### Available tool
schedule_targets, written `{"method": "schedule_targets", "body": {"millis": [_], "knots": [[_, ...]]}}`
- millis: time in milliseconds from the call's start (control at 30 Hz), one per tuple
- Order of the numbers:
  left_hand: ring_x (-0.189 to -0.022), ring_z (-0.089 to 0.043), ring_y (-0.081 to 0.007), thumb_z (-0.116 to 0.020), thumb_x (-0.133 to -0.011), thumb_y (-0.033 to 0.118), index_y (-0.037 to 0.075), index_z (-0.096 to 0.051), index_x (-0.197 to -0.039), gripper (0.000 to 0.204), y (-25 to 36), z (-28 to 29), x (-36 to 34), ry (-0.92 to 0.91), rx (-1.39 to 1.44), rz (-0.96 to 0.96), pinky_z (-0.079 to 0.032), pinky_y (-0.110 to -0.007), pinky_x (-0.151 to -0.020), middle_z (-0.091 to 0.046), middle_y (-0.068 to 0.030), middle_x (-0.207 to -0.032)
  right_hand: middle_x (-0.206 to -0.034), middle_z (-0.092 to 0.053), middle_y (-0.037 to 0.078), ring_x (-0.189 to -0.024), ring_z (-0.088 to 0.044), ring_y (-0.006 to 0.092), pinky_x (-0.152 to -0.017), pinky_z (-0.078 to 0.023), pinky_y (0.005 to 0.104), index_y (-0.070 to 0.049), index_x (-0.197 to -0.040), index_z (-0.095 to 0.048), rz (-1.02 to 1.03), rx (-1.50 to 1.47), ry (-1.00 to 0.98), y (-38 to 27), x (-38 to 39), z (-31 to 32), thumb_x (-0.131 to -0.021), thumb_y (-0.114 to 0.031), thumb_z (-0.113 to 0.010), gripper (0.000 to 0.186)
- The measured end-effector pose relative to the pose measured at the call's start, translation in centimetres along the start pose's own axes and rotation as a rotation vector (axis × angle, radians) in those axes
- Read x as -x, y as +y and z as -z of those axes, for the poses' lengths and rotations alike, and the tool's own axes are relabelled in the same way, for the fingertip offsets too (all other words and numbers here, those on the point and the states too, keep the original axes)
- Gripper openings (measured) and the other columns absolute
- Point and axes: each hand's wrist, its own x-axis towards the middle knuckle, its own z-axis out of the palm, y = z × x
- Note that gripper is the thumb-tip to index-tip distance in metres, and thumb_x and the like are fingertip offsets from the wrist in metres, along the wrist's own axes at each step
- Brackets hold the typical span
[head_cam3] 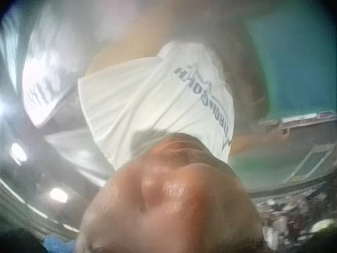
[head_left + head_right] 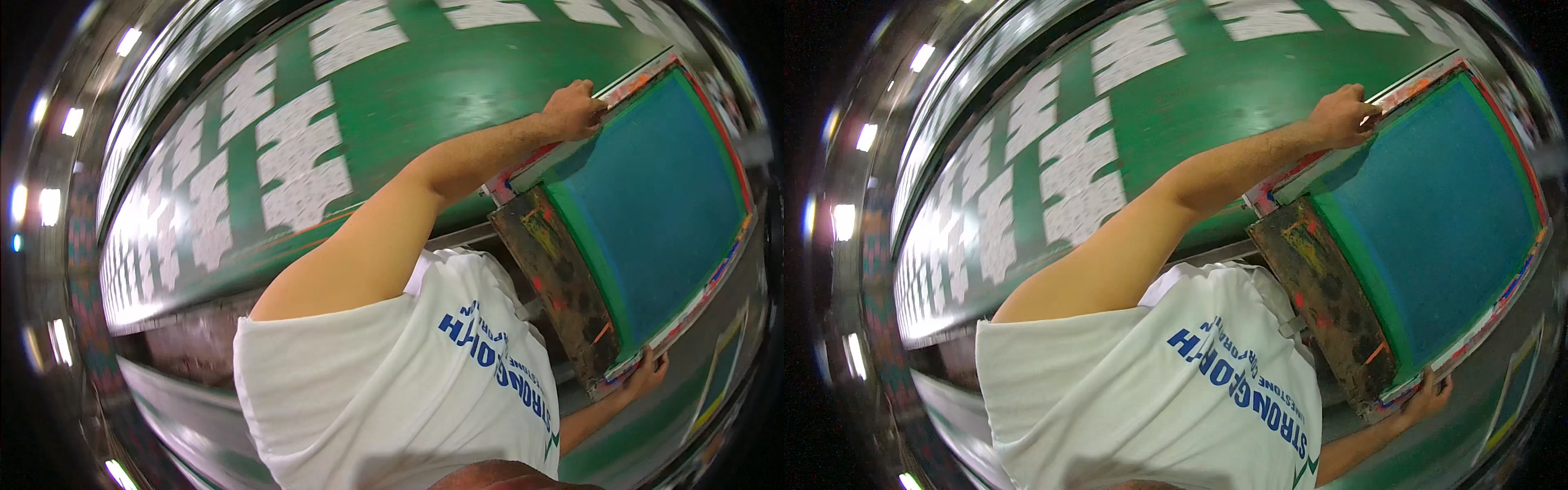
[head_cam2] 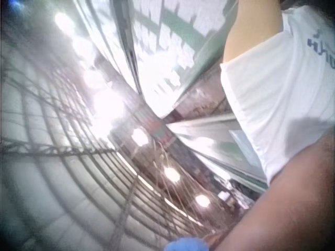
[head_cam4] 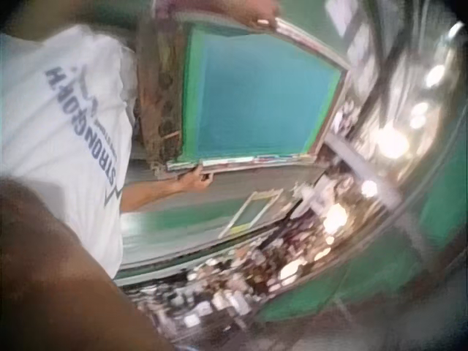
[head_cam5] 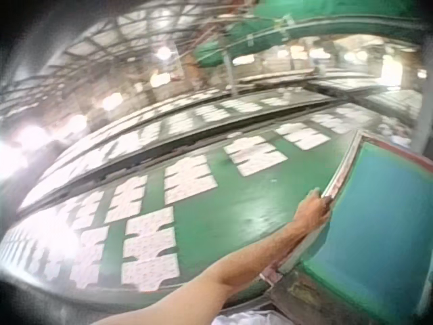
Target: The person uses a squeegee to pull teal ink across a screen-printing frame, repeatedly lifting and repositioning the frame. The person then moves the frame to a workbench and continues to pull ink across the screen before setting the frame down.
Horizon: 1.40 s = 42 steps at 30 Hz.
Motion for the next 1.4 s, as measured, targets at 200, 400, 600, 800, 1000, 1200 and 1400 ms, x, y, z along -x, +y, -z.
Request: {"method": "schedule_targets", "body": {"millis": [200,400,600,800,1000,1200,1400], "knots": [[-0.097,-0.066,-0.0345,-0.076,-0.088,0.021,0.018,-0.081,-0.118,0.031,6.4,-17.5,-6.6,-0.099,0.197,-0.255,-0.058,-0.046,-0.077,-0.064,-0.0138,-0.097,-0.137,-0.063,0.020,-0.116,-0.066,0.0289,-0.099,-0.055,0.0381,0.006,-0.130,-0.066,-0.095,0.037,0.334,9.6,1.1,4.7,-0.086,-0.015,-0.086,0.054],[-0.099,-0.067,-0.0347,-0.072,-0.091,0.019,0.014,-0.079,-0.122,0.032,10.4,-30.1,-13.1,-0.291,0.359,-0.394,-0.058,-0.048,-0.082,-0.064,-0.0155,-0.101,-0.133,-0.063,0.017,-0.121,-0.062,0.0295,-0.105,-0.049,0.0427,0.006,-0.130,-0.066,-0.234,0.169,0.599,12.1,1.2,2.1,-0.080,-0.022,-0.090,0.062],[-0.100,-0.067,-0.0357,-0.072,-0.089,0.019,0.012,-0.076,-0.124,0.036,16.7,-39.6,-18.9,-0.477,0.526,-0.572,-0.057,-0.049,-0.084,-0.064,-0.0157,-0.101,-0.123,-0.064,0.012,-0.114,-0.058,0.0285,-0.105,-0.045,0.0444,0.004,-0.123,-0.069,-0.388,0.101,0.802,11.0,2.1,0.3,-0.081,-0.025,-0.088,0.055],[-0.097,-0.068,-0.0362,-0.076,-0.080,0.020,0.016,-0.076,-0.111,0.031,20.1,-47.8,-23.3,-0.552,0.744,-0.668,-0.057,-0.050,-0.083,-0.064,-0.0142,-0.098,-0.118,-0.064,0.013,-0.108,-0.057,0.0275,-0.099,-0.045,0.0443,0.004,-0.118,-0.068,-0.485,0.255,0.953,8.9,0.8,-3.6,-0.082,-0.031,-0.086,0.053],[-0.101,-0.068,-0.0367,-0.075,-0.079,0.020,0.016,-0.076,-0.113,0.033,23.4,-55.7,-27.3,-0.595,0.823,-0.713,-0.058,-0.049,-0.087,-0.065,-0.0156,-0.100,-0.126,-0.066,0.016,-0.110,-0.062,0.0300,-0.095,-0.050,0.0461,0.006,-0.138,-0.063,-0.528,0.306,1.100,11.0,-1.6,-7.8,-0.085,-0.025,-0.086,0.065],[-0.102,-0.068,-0.0379,-0.074,-0.080,0.023,0.017,-0.076,-0.114,0.034,28.5,-62.2,-30.1,-0.660,0.911,-0.788,-0.058,-0.050,-0.086,-0.065,-0.0161,-0.101,-0.116,-0.068,0.013,-0.097,-0.063,0.0280,-0.089,-0.049,0.0410,0.005,-0.128,-0.065,-0.539,0.159,1.198,10.0,-5.4,-10.3,-0.085,-0.021,-0.083,0.054],[-0.098,-0.068,-0.0375,-0.073,-0.080,0.023,0.018,-0.076,-0.109,0.029,33.0,-72.1,-34.2,-0.707,0.994,-0.873,-0.058,-0.052,-0.080,-0.065,-0.0146,-0.095,-0.117,-0.069,0.016,-0.102,-0.063,0.0288,-0.091,-0.050,0.0427,0.007,-0.135,-0.063,-0.497,0.049,1.370,8.5,-15.4,-13.9,-0.086,-0.018,-0.081,0.058]]}}
